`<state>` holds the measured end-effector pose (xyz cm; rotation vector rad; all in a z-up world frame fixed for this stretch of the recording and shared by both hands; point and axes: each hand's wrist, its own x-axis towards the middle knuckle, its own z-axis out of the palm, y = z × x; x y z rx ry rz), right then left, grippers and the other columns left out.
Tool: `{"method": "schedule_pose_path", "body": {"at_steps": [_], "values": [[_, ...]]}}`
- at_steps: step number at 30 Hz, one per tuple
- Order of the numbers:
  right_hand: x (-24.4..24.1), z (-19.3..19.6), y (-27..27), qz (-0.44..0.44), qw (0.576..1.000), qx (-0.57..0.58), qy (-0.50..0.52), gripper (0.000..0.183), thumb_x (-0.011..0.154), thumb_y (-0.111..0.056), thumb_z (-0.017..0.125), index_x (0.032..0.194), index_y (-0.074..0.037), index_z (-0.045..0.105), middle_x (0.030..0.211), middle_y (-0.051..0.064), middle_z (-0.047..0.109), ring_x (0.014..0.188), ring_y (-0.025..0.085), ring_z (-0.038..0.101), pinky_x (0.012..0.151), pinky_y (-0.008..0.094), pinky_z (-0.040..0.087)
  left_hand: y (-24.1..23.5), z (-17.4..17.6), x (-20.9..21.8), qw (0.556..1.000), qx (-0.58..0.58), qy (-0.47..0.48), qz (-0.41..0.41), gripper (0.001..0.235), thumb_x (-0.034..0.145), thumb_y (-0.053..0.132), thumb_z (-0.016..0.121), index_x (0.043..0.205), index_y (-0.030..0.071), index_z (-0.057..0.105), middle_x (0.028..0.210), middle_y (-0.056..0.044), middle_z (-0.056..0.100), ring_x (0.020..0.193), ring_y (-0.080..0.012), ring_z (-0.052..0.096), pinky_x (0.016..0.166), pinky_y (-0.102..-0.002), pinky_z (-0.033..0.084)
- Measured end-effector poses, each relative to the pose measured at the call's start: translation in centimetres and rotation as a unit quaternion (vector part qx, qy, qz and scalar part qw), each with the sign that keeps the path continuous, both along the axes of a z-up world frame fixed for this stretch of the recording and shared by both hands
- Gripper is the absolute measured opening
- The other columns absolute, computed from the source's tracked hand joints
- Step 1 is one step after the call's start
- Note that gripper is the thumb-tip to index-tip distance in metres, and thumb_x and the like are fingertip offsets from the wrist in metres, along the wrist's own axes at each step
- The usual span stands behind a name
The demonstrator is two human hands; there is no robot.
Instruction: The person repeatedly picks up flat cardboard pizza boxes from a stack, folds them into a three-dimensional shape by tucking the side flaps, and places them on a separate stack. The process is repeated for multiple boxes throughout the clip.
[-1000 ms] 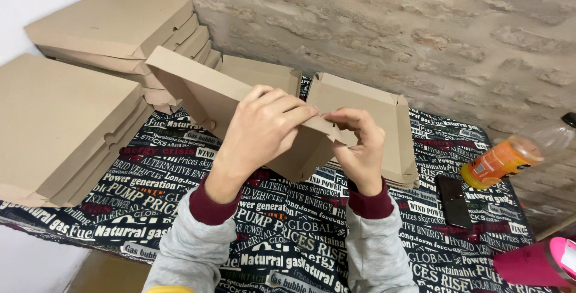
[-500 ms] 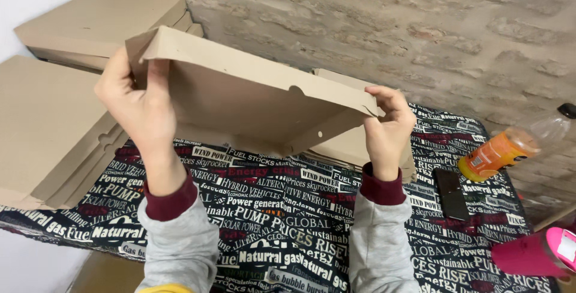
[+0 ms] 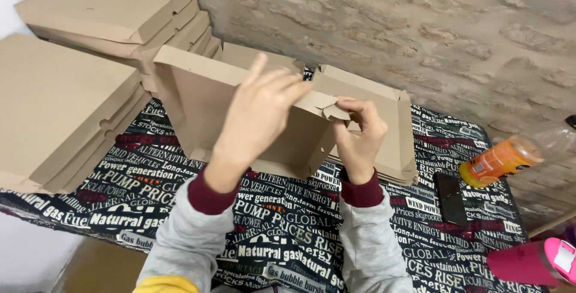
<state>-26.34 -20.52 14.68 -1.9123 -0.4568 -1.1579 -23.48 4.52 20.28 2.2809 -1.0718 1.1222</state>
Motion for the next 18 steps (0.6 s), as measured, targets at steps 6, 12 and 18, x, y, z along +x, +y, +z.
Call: {"method": "schedule_pose_path", "body": {"at_steps": [6, 12, 18], "values": [[-1.1, 2.5, -2.5, 0.052, 0.995, -0.076, 0.032, 0.048, 0.100, -0.031, 0.107, 0.132, -0.004, 0.085, 0.127, 0.019, 0.093, 0.107, 0.033, 0.091, 0.094, 0.045, 0.071, -3.9, -3.2, 1.3, 0.999, -0.012, -0.029, 0.032, 0.056, 0.100, 0.018, 0.093, 0.154, 0.029, 0.081, 0.145, -0.006, 0.088, 0.138, -0.0301, 0.084, 0.132, -0.062, 0.056], [-0.9, 2.4, -1.8, 0.016, 0.997, -0.068, -0.028, 0.025, 0.101, 0.004, 0.101, 0.123, -0.001, 0.089, 0.104, 0.016, 0.090, 0.090, 0.031, 0.090, 0.079, 0.042, 0.072, -2.8, -1.5, -0.5, 1.000, -0.007, 0.021, -0.023, 0.045, 0.112, 0.039, 0.088, 0.155, 0.029, 0.084, 0.150, -0.013, 0.088, 0.144, -0.0412, 0.082, 0.133, -0.073, 0.051], [-0.7, 2.1, -1.9, 0.057, 0.997, -0.033, -0.046, 0.013, 0.120, -0.009, 0.083, 0.121, 0.004, 0.084, 0.114, 0.022, 0.092, 0.108, 0.036, 0.093, 0.082, 0.044, 0.071, -2.6, -0.9, -1.2, 0.999, -0.018, 0.033, -0.037, 0.040, 0.122, 0.051, 0.076, 0.154, 0.029, 0.088, 0.149, -0.015, 0.089, 0.144, -0.0437, 0.083, 0.131, -0.076, 0.050]]}}
